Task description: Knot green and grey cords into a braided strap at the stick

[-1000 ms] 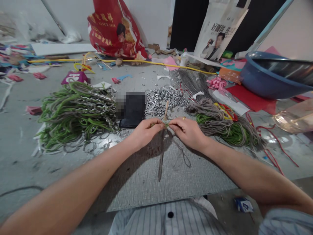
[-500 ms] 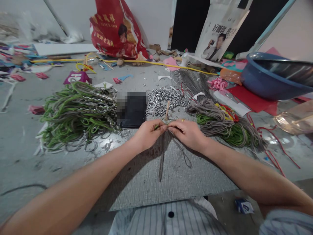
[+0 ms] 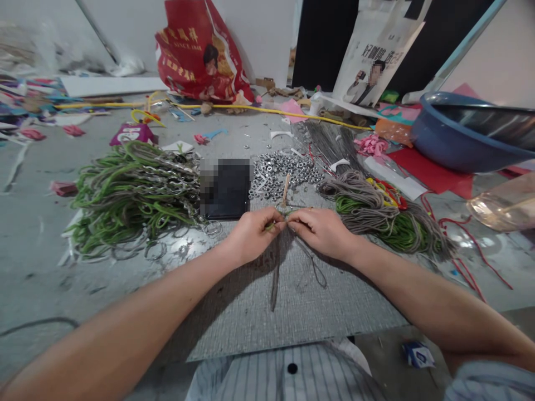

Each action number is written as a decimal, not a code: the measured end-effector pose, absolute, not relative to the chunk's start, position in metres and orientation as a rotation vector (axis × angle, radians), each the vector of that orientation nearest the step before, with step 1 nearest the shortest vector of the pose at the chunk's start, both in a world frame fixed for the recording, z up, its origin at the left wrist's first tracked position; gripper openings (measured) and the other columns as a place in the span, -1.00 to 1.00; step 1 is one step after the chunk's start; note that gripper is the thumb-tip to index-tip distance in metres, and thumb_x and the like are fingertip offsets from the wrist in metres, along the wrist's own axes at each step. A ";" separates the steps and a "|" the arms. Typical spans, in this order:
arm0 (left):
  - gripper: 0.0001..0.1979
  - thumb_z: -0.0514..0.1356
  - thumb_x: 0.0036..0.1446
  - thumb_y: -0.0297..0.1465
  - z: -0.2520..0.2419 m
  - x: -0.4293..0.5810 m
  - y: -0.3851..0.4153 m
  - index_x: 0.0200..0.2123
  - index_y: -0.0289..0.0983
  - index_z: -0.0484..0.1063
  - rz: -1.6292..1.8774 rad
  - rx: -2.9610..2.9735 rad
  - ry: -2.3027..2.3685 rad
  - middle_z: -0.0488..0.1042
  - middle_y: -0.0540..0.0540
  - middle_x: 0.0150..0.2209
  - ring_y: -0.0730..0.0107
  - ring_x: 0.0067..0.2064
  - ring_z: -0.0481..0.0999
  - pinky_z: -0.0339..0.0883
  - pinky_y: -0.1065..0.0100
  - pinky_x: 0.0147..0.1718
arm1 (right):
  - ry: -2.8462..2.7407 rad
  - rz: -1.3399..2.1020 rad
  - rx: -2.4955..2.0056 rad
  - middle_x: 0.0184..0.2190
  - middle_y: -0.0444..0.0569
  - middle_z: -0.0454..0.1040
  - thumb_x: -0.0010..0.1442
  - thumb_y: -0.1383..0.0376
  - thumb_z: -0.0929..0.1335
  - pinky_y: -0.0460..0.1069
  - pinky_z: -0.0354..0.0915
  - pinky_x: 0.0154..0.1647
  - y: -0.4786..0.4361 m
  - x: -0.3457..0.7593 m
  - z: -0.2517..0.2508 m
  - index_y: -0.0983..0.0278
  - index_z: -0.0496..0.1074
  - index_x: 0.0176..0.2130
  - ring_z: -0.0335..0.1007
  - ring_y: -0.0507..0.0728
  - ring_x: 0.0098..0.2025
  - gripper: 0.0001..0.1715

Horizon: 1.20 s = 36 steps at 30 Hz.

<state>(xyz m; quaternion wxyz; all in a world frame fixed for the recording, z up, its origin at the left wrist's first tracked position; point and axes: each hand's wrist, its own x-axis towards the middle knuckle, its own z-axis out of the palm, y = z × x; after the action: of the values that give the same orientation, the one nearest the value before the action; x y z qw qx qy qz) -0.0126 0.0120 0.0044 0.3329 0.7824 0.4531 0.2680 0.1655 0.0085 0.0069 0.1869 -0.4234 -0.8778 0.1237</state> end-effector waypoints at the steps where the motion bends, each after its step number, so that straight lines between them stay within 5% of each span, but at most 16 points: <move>1: -0.83 0.03 0.05 -0.36 0.005 -0.013 0.012 -0.52 -0.29 0.31 0.694 2.033 1.194 0.29 0.08 -0.58 0.53 -0.50 0.23 0.12 0.48 -0.50 | -2.457 0.364 -1.188 -0.34 0.00 0.51 0.19 0.31 0.20 -0.06 0.15 -0.35 0.009 0.165 0.007 0.29 0.42 -0.28 0.39 0.09 -0.32 -0.76; 8: -0.71 -0.04 0.12 -0.29 0.010 -0.013 0.013 -0.53 -0.29 0.33 0.741 1.816 1.225 0.23 0.06 -0.63 0.51 -0.52 0.24 0.11 0.47 -0.53 | -2.097 0.724 -1.261 -0.56 -0.13 0.39 0.13 0.28 0.24 -0.11 0.12 -0.48 0.014 0.166 0.007 0.31 0.40 -0.39 0.22 -0.02 -0.52 -0.80; 20: -0.84 0.08 -0.02 -0.36 0.009 -0.011 0.016 -0.40 -0.31 0.39 0.679 1.824 1.280 0.37 0.03 -0.51 0.51 -0.47 0.27 0.18 0.42 -0.44 | -1.494 1.355 -1.209 -0.73 -0.31 0.07 0.01 0.14 0.30 -0.14 -0.09 -0.70 0.019 0.162 0.006 0.29 0.32 -0.44 -0.06 -0.11 -0.71 -0.76; 29: -0.71 0.00 0.09 -0.25 0.009 -0.012 0.014 -0.52 -0.30 0.32 0.785 1.824 1.197 0.21 0.08 -0.60 0.55 -0.51 0.19 0.12 0.47 -0.51 | -2.047 0.742 -1.222 -0.50 -0.12 0.45 0.11 0.29 0.26 -0.09 0.19 -0.40 0.013 0.163 0.005 0.29 0.43 -0.38 0.32 0.00 -0.44 -0.83; 36: -0.80 0.04 0.04 -0.33 0.006 -0.010 0.016 -0.55 -0.30 0.30 0.721 1.905 1.234 0.25 0.08 -0.59 0.54 -0.48 0.21 0.13 0.48 -0.48 | -2.193 0.545 -1.167 -0.49 -0.13 0.49 0.11 0.35 0.28 -0.13 0.16 -0.43 0.010 0.161 0.007 0.27 0.45 -0.38 0.34 -0.02 -0.46 -0.85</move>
<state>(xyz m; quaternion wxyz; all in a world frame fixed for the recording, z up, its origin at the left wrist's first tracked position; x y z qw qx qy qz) -0.0102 0.0159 0.0057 0.3709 0.7430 0.4810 0.2811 0.1611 0.0104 0.0070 0.2949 -0.4385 -0.8240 0.2047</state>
